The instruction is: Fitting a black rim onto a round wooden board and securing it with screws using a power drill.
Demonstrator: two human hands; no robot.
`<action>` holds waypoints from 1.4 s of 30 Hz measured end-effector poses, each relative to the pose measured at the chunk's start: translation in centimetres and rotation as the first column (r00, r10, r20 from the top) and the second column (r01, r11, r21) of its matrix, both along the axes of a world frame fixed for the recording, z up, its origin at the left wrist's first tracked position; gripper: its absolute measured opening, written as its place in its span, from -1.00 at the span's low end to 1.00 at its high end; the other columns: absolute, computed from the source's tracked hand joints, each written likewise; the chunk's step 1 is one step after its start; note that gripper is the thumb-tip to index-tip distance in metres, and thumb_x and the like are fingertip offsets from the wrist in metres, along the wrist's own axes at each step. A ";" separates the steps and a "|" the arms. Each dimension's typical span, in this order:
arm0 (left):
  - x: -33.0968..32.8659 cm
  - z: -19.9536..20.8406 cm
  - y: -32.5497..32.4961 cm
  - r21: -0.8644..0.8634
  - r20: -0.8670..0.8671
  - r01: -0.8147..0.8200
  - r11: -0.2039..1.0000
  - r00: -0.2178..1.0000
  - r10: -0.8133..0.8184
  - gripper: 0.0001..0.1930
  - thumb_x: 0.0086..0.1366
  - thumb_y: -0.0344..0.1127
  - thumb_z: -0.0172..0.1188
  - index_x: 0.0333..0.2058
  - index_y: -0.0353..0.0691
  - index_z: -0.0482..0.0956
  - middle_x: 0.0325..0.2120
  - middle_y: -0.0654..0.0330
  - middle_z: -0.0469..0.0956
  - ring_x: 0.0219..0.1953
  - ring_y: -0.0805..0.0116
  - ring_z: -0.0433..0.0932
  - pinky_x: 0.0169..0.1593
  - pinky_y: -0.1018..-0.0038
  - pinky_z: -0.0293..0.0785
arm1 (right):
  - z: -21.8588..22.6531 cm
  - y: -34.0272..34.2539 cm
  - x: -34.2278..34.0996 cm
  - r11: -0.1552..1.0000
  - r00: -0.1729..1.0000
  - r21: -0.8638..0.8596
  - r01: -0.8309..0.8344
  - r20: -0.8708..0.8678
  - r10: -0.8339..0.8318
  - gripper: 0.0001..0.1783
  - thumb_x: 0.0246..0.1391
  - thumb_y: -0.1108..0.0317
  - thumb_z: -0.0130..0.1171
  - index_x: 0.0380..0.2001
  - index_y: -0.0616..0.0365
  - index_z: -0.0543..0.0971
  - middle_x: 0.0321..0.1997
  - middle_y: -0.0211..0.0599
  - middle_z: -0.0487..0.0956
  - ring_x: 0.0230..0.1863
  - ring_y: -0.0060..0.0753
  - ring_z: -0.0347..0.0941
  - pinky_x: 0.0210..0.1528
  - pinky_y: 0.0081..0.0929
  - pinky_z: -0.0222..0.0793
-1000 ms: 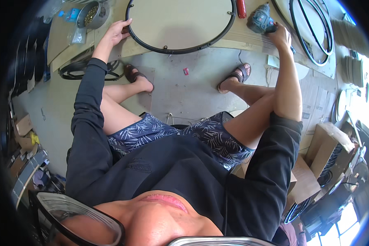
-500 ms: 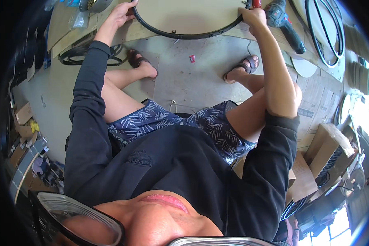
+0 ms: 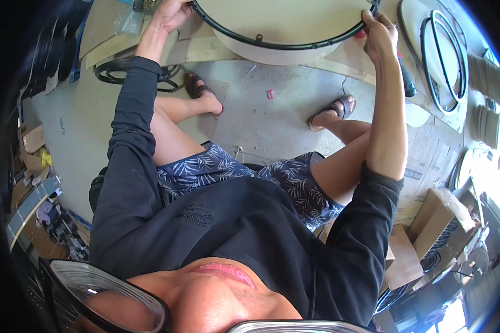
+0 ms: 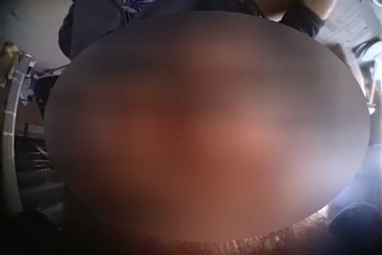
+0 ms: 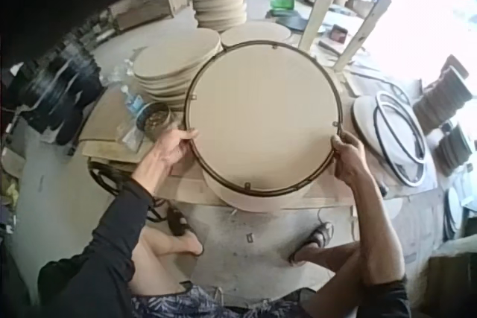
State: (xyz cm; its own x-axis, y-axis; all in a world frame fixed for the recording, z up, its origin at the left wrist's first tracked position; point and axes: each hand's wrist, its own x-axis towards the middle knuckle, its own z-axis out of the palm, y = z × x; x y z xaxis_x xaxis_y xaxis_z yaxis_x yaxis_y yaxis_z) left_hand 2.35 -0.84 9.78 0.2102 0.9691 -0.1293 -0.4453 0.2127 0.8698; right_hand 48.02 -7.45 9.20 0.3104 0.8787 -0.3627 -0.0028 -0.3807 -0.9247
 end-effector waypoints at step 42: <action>-17.9 24.1 -62.3 0.174 -0.129 -0.972 0.161 0.139 0.982 -0.53 0.51 -0.18 0.07 0.24 -0.38 0.44 0.18 -0.03 0.54 0.21 0.01 0.51 0.33 0.10 0.37 | 9.1 -3.4 -8.6 0.825 0.696 0.387 -0.411 -0.451 0.558 -0.21 0.48 0.03 -0.12 0.48 0.43 0.02 0.54 0.33 0.08 0.54 0.25 0.06 0.57 0.02 0.02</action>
State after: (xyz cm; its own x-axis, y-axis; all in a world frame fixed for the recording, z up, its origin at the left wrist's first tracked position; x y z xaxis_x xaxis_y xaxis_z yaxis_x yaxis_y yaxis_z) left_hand -15.60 -63.16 33.84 -0.9370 0.3489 0.0153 -0.1019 -0.3149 0.9436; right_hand 39.38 -10.85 18.26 -0.3585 0.9290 -0.0917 -0.3898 -0.2382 -0.8896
